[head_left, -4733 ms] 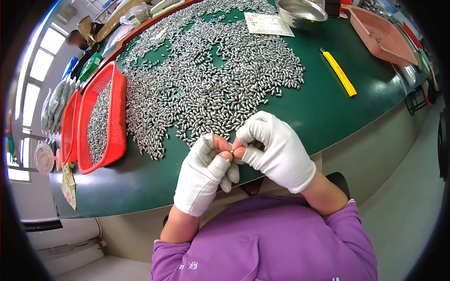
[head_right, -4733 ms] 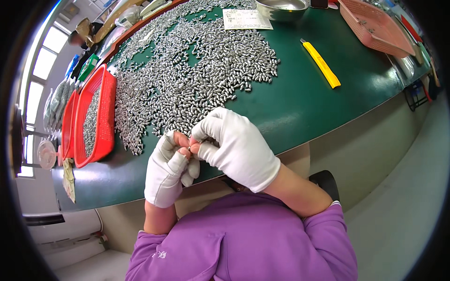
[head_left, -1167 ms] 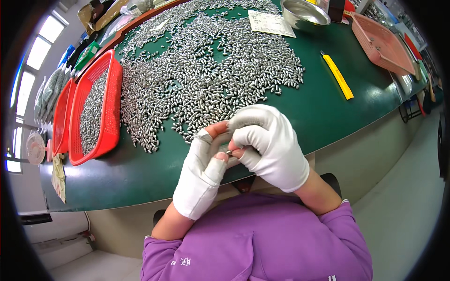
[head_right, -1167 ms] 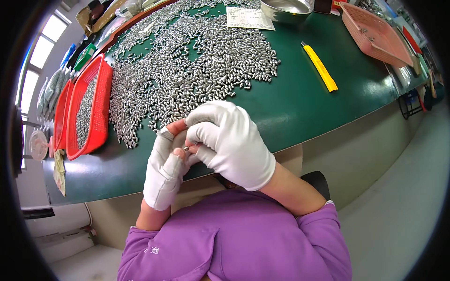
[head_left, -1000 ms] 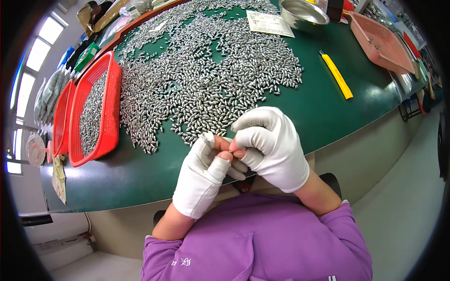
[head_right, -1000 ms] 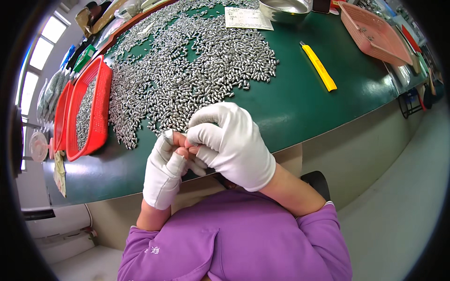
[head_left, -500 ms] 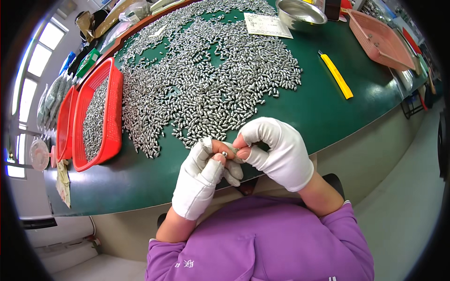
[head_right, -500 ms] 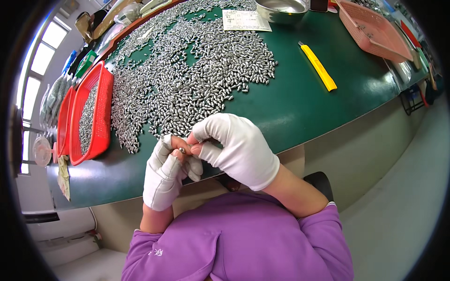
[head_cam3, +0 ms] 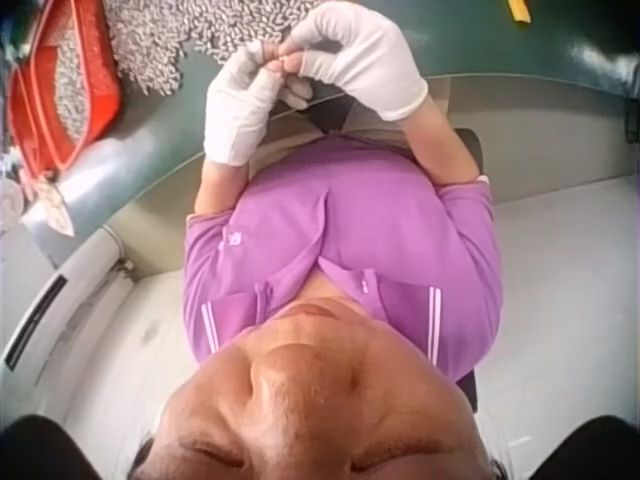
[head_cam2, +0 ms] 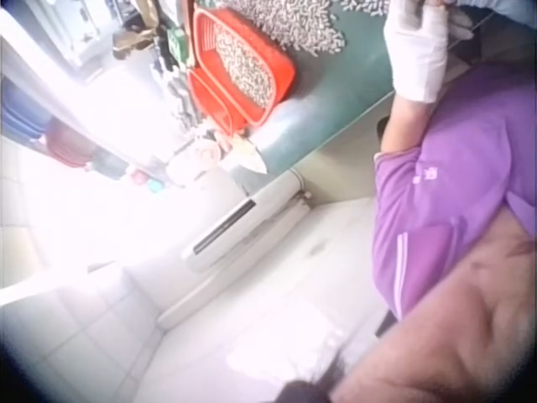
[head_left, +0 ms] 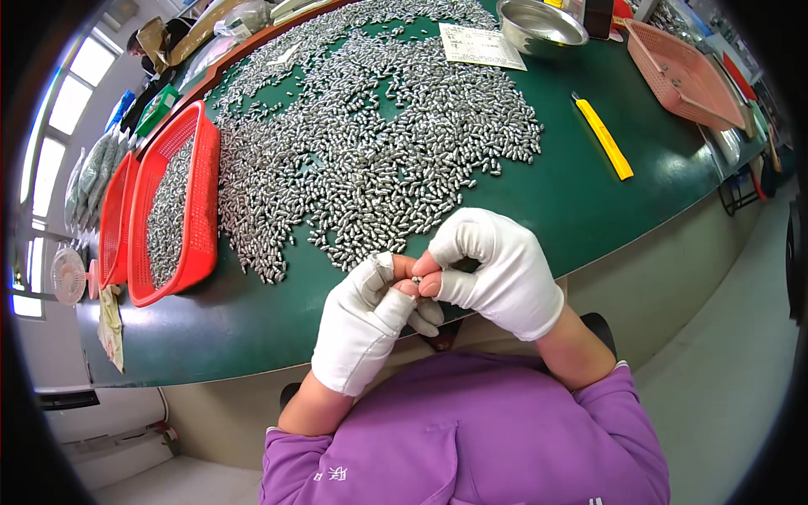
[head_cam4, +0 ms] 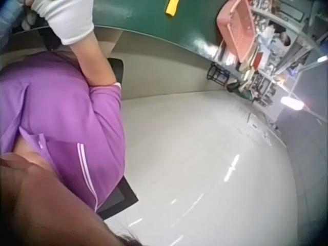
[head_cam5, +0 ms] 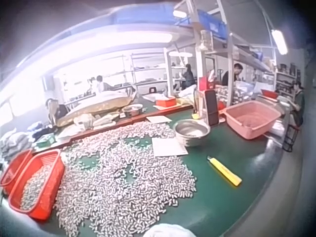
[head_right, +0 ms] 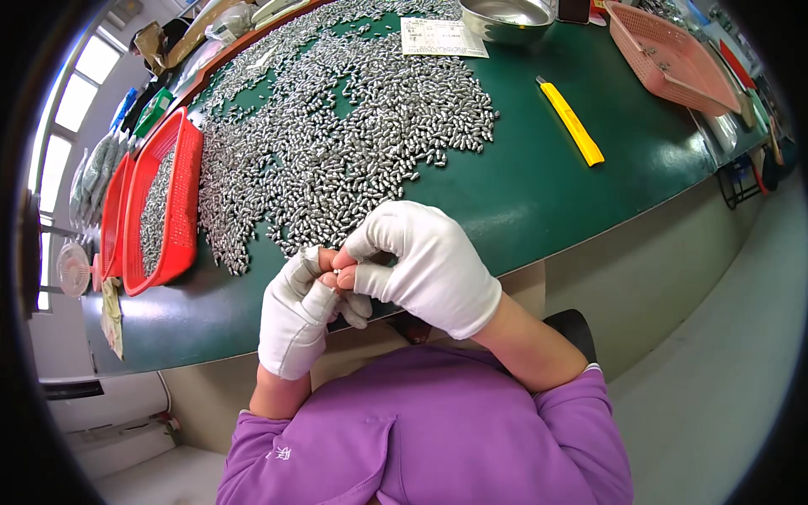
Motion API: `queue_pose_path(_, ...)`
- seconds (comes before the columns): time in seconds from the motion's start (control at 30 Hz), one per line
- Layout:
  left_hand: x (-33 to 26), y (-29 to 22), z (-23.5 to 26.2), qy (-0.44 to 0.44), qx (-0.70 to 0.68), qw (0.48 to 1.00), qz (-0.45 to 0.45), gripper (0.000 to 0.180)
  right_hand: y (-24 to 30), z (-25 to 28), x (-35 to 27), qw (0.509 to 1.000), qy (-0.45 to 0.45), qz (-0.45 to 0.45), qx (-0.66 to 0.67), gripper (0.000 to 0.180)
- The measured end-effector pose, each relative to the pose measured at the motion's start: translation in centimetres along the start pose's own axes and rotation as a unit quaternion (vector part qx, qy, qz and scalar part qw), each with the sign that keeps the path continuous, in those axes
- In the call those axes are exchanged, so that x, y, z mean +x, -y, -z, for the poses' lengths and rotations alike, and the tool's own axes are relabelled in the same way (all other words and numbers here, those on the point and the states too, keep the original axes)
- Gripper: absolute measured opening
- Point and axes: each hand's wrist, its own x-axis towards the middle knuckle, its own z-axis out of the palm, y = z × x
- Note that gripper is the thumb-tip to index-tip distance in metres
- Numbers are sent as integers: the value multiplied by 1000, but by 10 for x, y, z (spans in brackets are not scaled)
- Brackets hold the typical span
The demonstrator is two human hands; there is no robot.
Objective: Sorting small metal components on a workbench in a factory setting.
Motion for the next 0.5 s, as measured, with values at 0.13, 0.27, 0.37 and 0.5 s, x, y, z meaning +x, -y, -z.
queue_pose_path(0.13, 0, 1, -1, -14, 3, 1000, 0, 15, 1, 0, -2, 999, 5, -21, 36, 13)
queue_pose_path(0.27, 1, 6, 2, -10, -18, 999, -34, 15, 1, -1, -2, 999, 27, -1, 38, 16)
queue_pose_path(0.37, 0, 7, 3, -11, -17, 999, -40, 13, 2, -1, -3, 996, 22, -36, 80, 17)
queue_pose_path(0.5, 1, 6, 4, -5, -17, 999, -38, 11, 1, 0, -3, 997, 34, -41, 48, 16)
